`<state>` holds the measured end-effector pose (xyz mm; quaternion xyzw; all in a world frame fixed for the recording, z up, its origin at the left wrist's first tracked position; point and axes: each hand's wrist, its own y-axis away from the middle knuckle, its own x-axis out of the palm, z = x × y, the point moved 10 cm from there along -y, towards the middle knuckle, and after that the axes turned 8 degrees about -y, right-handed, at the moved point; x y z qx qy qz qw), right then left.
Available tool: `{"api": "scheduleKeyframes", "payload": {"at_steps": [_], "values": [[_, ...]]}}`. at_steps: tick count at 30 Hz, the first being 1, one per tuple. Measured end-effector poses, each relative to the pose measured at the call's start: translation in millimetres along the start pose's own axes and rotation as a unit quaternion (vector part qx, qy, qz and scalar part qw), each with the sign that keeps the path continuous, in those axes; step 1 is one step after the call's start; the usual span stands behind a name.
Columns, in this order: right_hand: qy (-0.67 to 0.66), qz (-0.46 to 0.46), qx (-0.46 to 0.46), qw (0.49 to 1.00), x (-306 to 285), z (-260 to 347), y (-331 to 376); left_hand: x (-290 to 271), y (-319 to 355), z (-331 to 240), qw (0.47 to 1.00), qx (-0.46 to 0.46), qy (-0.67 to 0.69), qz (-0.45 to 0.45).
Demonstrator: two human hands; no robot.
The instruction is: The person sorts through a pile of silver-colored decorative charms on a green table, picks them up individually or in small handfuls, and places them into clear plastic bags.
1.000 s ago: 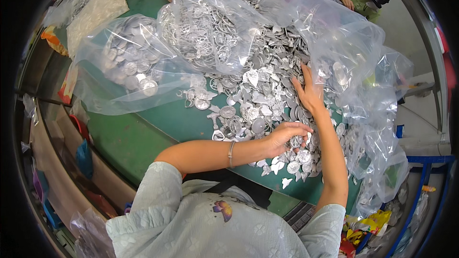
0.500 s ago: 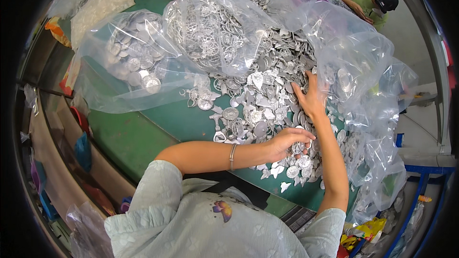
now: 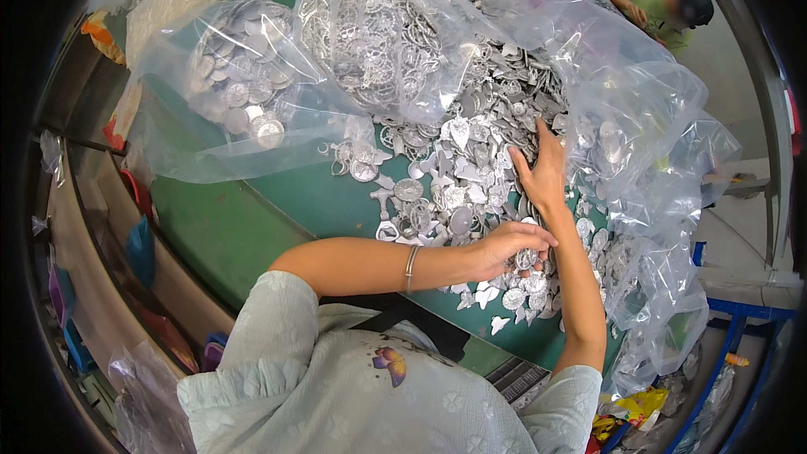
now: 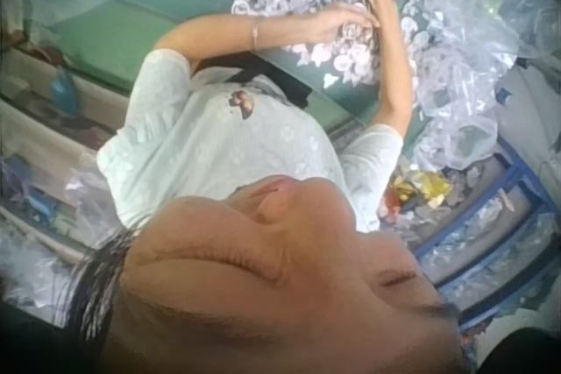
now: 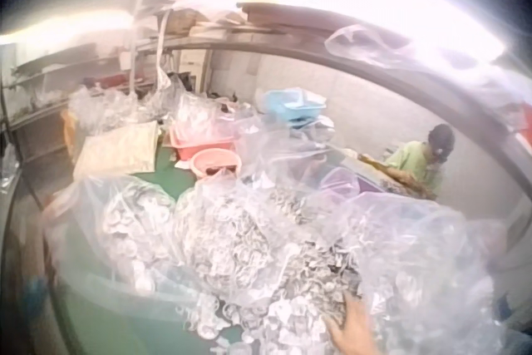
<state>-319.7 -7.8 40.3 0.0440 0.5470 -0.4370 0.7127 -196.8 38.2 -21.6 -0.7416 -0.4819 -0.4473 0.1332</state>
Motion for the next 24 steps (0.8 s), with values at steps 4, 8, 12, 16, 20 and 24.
{"api": "scheduleKeyframes", "payload": {"at_steps": [4,8,12,16,20,24], "values": [[-0.07,0.01,0.004,0.997,-2,-2,4,2,1,0,1.0,-0.001,-0.008,0.01],[-0.138,0.029,0.004,0.99,-10,12,23,8,-1,1,0.999,0.013,-0.008,0.043],[-0.139,0.072,-0.015,0.987,-23,33,53,24,4,11,0.989,-0.04,-0.069,0.122],[-0.156,0.09,-0.052,0.982,-46,54,87,40,15,21,0.965,-0.073,-0.139,0.211],[-0.154,0.091,0.037,0.983,-70,38,113,55,31,32,0.929,-0.107,-0.203,0.289],[-0.208,0.058,0.183,0.959,-92,-17,131,59,40,39,0.907,-0.144,-0.228,0.324]]}}
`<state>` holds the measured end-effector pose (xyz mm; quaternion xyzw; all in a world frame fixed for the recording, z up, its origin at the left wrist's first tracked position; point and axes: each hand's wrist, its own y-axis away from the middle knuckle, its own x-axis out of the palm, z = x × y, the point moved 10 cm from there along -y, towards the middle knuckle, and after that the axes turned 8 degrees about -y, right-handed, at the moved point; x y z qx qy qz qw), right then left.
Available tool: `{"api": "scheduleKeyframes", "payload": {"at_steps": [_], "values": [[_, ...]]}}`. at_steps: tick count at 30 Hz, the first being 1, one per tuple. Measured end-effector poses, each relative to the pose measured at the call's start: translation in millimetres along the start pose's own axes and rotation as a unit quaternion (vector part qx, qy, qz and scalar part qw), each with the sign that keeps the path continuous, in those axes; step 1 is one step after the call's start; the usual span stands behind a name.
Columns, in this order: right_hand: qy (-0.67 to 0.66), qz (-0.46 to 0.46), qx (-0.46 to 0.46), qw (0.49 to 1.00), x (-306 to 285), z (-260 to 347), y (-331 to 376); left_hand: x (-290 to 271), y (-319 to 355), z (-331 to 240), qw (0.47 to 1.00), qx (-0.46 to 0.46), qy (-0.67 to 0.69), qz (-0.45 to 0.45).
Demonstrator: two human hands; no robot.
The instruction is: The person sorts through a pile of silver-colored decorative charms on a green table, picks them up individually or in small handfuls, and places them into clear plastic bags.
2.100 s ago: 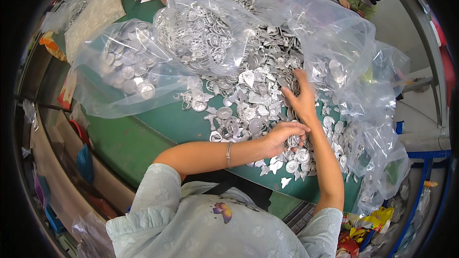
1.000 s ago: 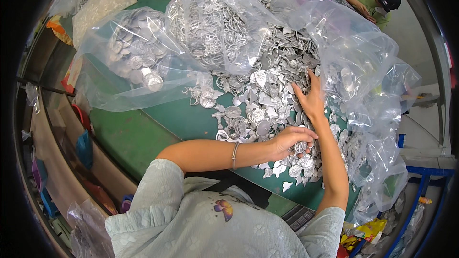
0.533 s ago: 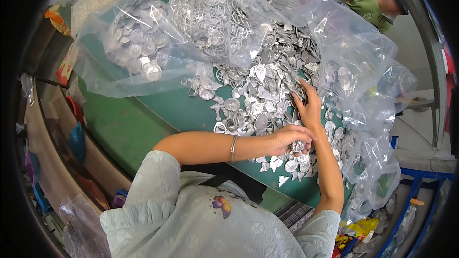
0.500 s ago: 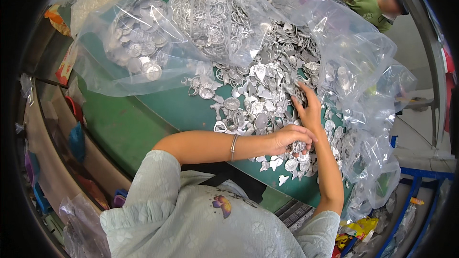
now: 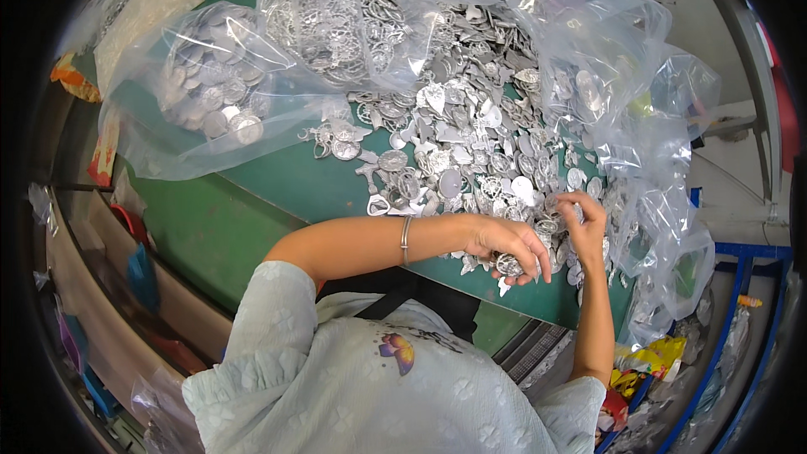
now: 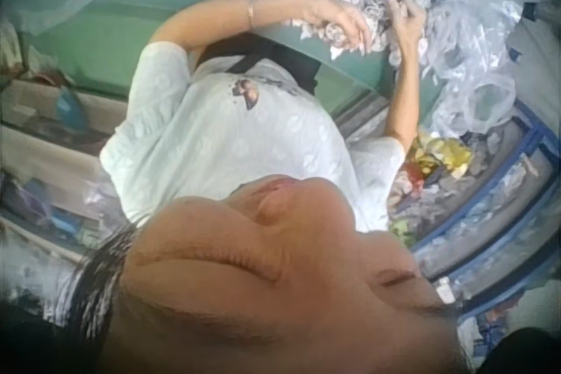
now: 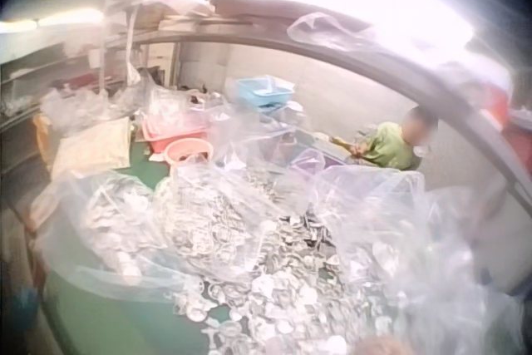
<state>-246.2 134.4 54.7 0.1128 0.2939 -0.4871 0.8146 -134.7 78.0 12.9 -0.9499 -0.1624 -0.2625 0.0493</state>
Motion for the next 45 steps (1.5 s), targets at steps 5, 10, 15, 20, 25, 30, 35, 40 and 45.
{"api": "scheduleKeyframes", "payload": {"at_steps": [5,10,15,20,25,30,35,40,45], "values": [[0.106,-0.063,-0.036,0.992,-5,-7,-41,-5,0,-3,0.999,-0.001,0.012,-0.045],[0.186,-0.086,-0.044,0.978,3,-10,-58,-34,1,-10,0.979,0.086,0.113,-0.146],[-0.232,-0.098,0.116,0.961,-11,-34,-43,-64,18,-12,0.907,0.127,0.246,-0.317],[-0.121,0.057,0.11,0.985,19,0,-45,-75,17,-12,0.89,0.184,0.289,-0.301],[0.212,0.02,-0.103,0.972,32,-13,-86,-60,14,-16,0.916,0.156,0.261,-0.263],[0.065,-0.009,-0.013,0.998,14,-22,-88,-68,19,-9,0.905,0.141,0.261,-0.304],[-0.236,0.071,0.086,0.965,25,5,-53,-72,22,-11,0.837,0.189,0.386,-0.339],[0.06,0.051,-0.069,0.994,29,26,-66,-75,13,-1,0.895,0.165,0.284,-0.303],[0.197,0.029,-0.142,0.97,43,27,-59,-57,15,-19,0.92,0.17,0.224,-0.272]]}}
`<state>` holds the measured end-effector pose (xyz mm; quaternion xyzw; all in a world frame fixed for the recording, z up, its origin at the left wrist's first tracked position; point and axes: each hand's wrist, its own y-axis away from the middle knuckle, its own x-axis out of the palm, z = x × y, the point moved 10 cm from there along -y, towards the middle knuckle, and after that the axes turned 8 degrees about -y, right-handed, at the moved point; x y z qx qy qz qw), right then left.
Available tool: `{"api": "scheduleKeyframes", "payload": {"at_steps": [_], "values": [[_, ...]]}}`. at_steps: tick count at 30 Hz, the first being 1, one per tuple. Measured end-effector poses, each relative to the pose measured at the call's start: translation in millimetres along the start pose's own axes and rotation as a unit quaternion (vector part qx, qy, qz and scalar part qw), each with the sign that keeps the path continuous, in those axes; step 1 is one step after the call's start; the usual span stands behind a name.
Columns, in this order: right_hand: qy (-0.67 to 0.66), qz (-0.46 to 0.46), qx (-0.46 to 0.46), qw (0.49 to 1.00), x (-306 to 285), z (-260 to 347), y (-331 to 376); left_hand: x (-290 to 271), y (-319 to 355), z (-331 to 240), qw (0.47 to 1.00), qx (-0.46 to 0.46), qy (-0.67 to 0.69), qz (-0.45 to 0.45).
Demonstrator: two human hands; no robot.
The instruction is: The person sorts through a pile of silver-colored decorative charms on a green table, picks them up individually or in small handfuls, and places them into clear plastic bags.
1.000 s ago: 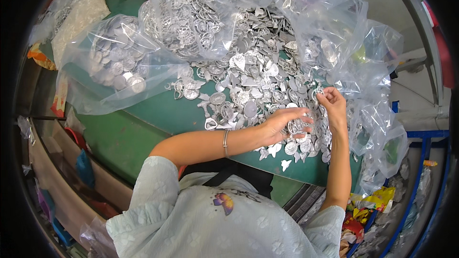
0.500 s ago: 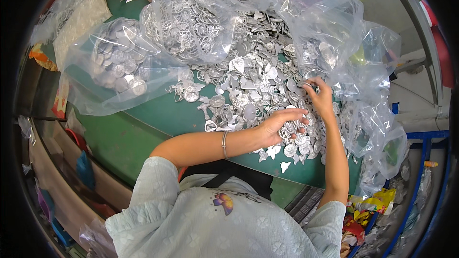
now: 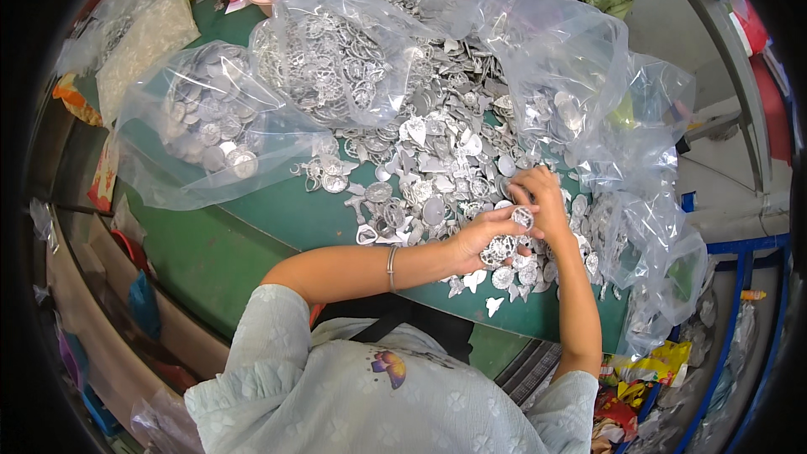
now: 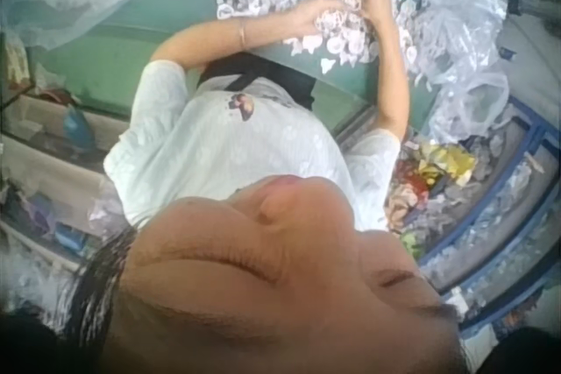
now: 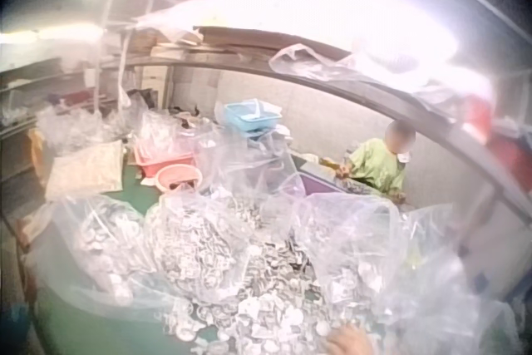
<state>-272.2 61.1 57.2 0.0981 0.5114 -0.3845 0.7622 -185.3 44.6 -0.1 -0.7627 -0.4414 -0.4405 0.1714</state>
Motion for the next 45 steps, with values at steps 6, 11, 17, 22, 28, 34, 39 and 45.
{"api": "scheduleKeyframes", "payload": {"at_steps": [6,11,17,22,28,34,39,45], "values": [[-0.2,-0.195,0.169,0.945,-41,-34,26,-4,-1,-3,1.0,0.029,-0.002,-0.007],[-0.15,-0.054,-0.029,0.987,-44,55,27,-21,-5,-1,0.994,0.021,0.099,-0.049],[-0.08,-0.068,0.047,0.993,-29,-11,30,-12,-3,-9,0.999,0.029,0.036,-0.026],[-0.007,-0.039,0.055,0.998,-13,-24,34,-20,-2,-42,0.992,0.097,0.051,-0.057],[-0.055,-0.101,0.111,0.987,-38,-27,61,-33,-1,-35,0.986,0.082,0.101,-0.108],[0.028,-0.024,0.093,0.995,-15,20,76,-37,-5,-33,0.983,0.073,0.13,-0.109],[-0.178,-0.207,0.172,0.947,-39,-25,98,-25,-4,-28,0.985,0.03,0.138,-0.099],[-0.516,-0.24,0.254,0.782,-38,-22,83,-10,-8,-6,0.992,-0.047,0.117,-0.023]]}}
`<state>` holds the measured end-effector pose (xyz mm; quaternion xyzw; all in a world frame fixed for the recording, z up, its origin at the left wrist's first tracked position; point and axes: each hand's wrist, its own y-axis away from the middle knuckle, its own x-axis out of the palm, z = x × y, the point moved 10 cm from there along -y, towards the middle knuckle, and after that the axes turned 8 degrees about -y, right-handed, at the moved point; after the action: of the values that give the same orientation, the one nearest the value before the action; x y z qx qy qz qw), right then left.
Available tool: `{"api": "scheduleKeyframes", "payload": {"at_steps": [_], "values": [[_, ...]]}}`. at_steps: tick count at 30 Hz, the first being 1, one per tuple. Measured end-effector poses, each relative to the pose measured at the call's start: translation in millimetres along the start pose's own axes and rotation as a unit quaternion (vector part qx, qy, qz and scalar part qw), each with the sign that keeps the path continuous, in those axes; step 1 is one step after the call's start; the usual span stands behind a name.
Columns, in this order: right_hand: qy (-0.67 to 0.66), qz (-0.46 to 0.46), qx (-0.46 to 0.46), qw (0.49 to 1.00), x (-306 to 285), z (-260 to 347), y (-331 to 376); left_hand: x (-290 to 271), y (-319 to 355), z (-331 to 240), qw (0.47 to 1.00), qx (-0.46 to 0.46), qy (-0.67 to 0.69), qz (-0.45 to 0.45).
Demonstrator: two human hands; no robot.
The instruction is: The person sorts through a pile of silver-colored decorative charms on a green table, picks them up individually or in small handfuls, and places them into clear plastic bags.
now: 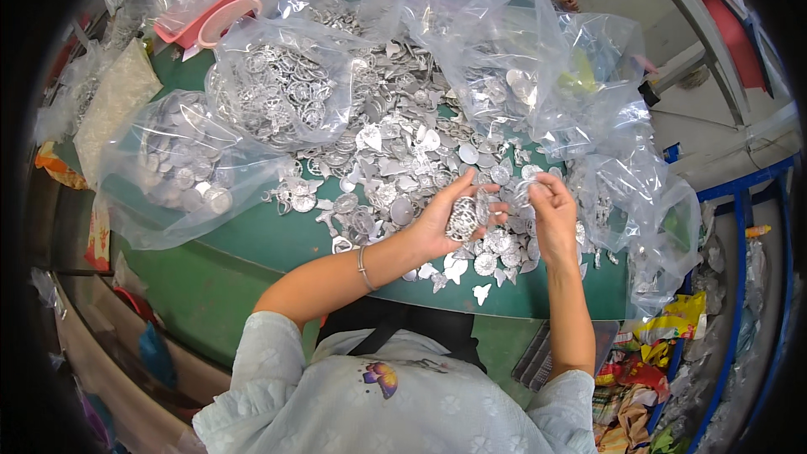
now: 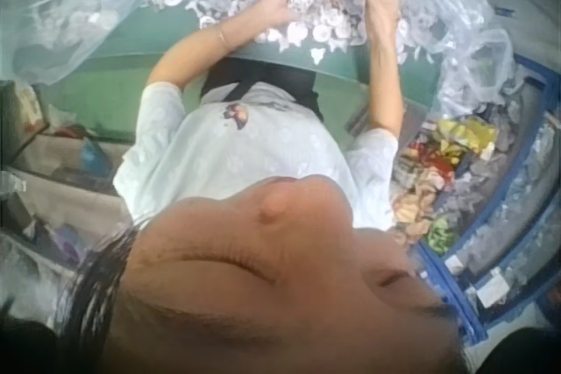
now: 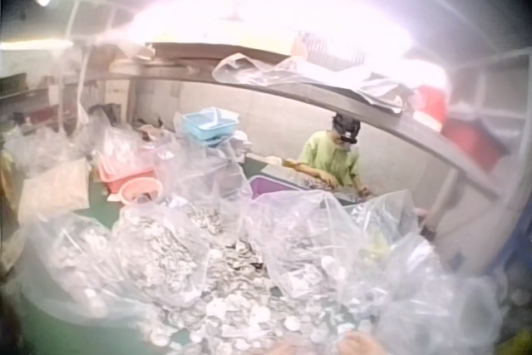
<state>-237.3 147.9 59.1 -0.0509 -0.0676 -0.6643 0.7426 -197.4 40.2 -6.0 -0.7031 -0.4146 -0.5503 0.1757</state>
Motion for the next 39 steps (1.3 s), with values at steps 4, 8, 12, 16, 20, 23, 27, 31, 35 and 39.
{"api": "scheduleKeyframes", "payload": {"at_steps": [4,8,12,16,20,23,27,31,35,39], "values": [[0.291,0.075,-0.155,0.941,35,26,3,-3,-3,3,0.999,0.017,-0.034,0.015],[0.376,0.057,-0.14,0.914,9,17,4,-9,2,-6,0.999,0.03,0.016,-0.03],[0.592,0.118,-0.236,0.762,45,-8,35,-5,1,-15,0.998,0.053,0.008,-0.013],[0.516,0.09,-0.234,0.819,30,6,34,-2,1,-15,0.999,0.049,0.011,-0.011],[0.451,0.067,-0.225,0.861,7,9,22,-4,3,-17,0.998,0.045,0.023,-0.025],[0.358,-0.032,-0.202,0.911,-33,0,13,-8,3,-20,0.995,0.056,0.064,-0.056],[0.262,-0.118,-0.161,0.944,-83,-16,17,15,21,-13,0.997,0.049,0.049,-0.029],[0.167,-0.143,-0.159,0.963,-103,-18,31,15,59,25,0.998,0.015,0.04,-0.049],[0.012,-0.164,-0.109,0.98,-115,-28,46,13,93,80,0.995,-0.054,-0.018,-0.084],[-0.366,-0.175,0.073,0.911,-112,-59,46,1,115,122,0.99,-0.123,-0.058,-0.047]]}}
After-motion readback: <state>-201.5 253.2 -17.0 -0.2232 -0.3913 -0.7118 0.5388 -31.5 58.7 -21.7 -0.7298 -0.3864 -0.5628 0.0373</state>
